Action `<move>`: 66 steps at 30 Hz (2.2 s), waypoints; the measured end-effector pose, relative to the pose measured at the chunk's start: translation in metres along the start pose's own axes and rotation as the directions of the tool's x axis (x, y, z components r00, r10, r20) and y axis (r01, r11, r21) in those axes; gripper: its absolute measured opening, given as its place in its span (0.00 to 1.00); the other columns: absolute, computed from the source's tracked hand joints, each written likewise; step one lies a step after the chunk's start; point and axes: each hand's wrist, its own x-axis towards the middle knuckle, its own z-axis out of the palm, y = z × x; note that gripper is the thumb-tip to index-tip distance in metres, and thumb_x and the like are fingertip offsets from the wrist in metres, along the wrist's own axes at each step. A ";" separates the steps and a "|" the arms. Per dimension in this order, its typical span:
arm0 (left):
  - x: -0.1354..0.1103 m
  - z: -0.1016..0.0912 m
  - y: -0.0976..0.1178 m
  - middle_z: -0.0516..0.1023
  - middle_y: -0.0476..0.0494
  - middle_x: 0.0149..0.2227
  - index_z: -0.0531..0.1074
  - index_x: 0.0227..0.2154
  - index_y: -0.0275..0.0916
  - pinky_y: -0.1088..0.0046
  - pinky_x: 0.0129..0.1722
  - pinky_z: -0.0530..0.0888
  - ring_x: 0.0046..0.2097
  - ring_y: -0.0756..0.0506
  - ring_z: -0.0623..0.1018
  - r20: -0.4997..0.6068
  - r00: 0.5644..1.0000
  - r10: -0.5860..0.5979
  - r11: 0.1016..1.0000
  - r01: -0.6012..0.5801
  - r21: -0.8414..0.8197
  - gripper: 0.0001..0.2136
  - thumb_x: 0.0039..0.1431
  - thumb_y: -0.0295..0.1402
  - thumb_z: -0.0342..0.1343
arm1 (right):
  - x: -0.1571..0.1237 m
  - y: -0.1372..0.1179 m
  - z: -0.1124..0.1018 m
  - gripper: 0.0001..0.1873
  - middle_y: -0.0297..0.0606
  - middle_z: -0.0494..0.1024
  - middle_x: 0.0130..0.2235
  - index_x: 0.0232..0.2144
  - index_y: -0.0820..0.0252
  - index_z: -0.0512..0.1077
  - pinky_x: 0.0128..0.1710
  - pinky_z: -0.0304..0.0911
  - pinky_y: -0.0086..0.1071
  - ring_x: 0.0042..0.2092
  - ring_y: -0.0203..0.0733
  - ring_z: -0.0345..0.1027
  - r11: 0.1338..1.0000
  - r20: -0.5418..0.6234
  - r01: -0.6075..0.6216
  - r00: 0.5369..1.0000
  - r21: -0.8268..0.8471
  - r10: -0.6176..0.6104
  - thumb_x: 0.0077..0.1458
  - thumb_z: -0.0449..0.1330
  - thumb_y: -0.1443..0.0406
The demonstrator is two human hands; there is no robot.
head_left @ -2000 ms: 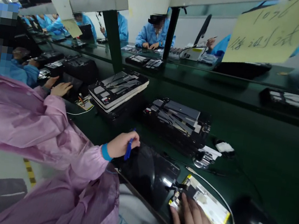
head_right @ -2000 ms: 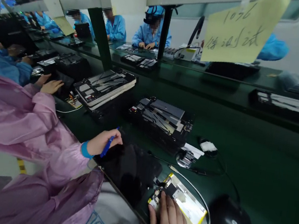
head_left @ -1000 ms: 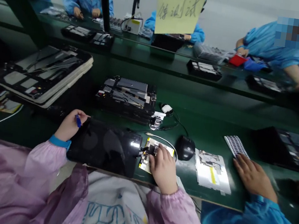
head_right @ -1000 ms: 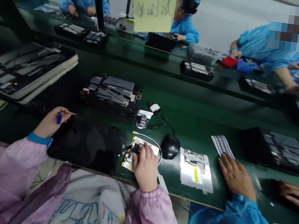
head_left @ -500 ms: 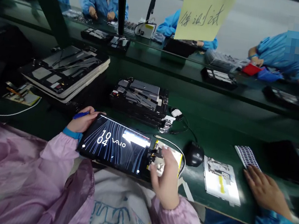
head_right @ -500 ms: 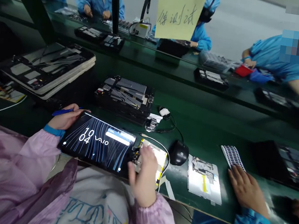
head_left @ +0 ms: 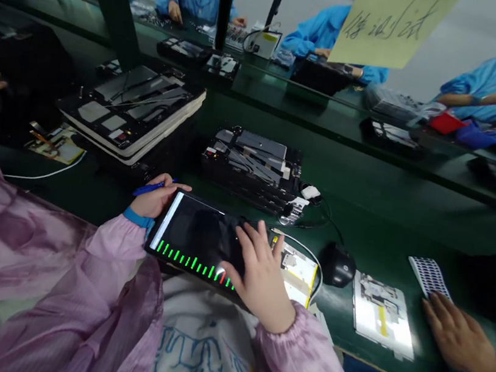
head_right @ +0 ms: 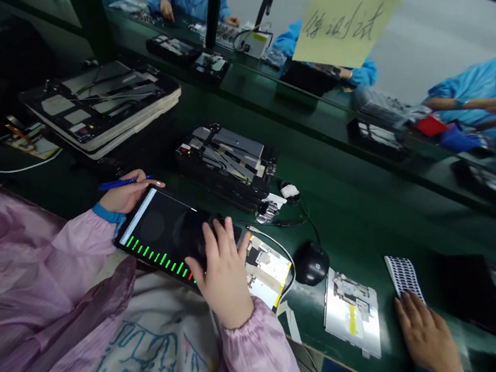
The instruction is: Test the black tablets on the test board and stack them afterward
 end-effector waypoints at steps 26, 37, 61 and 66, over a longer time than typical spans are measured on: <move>-0.008 -0.001 -0.006 0.82 0.39 0.36 0.57 0.22 0.38 0.68 0.37 0.71 0.38 0.41 0.81 0.028 0.996 -0.089 0.990 0.092 -0.109 0.17 0.46 0.25 0.64 | 0.020 -0.048 0.026 0.32 0.45 0.56 0.64 0.58 0.52 0.61 0.60 0.36 0.67 0.67 0.60 0.36 0.916 0.195 0.380 0.896 0.129 -0.399 0.52 0.62 0.62; -0.016 0.000 -0.008 0.77 0.48 0.26 0.57 0.24 0.39 0.73 0.28 0.69 0.28 0.46 0.77 -0.032 0.992 -0.121 0.978 0.113 -0.176 0.20 0.39 0.32 0.69 | 0.122 -0.032 0.034 0.22 0.51 0.61 0.61 0.52 0.63 0.67 0.59 0.39 0.67 0.66 0.60 0.39 0.974 0.096 0.224 0.969 0.038 -0.226 0.61 0.52 0.58; -0.018 0.001 -0.003 0.81 0.36 0.34 0.56 0.22 0.39 0.70 0.32 0.70 0.36 0.40 0.80 0.041 0.995 -0.086 0.982 0.091 -0.164 0.19 0.44 0.29 0.66 | 0.035 -0.046 -0.008 0.10 0.37 0.76 0.29 0.30 0.58 0.71 0.36 0.65 0.36 0.34 0.40 0.69 0.780 0.060 0.375 0.884 0.501 -0.463 0.60 0.51 0.71; -0.012 0.001 0.000 0.82 0.36 0.39 0.56 0.23 0.39 0.69 0.33 0.70 0.38 0.40 0.80 0.037 0.996 -0.085 0.990 0.089 -0.106 0.17 0.47 0.26 0.64 | 0.009 -0.031 -0.025 0.08 0.35 0.77 0.30 0.33 0.56 0.71 0.34 0.67 0.33 0.33 0.37 0.70 0.632 0.070 0.266 0.888 0.727 -0.454 0.60 0.52 0.69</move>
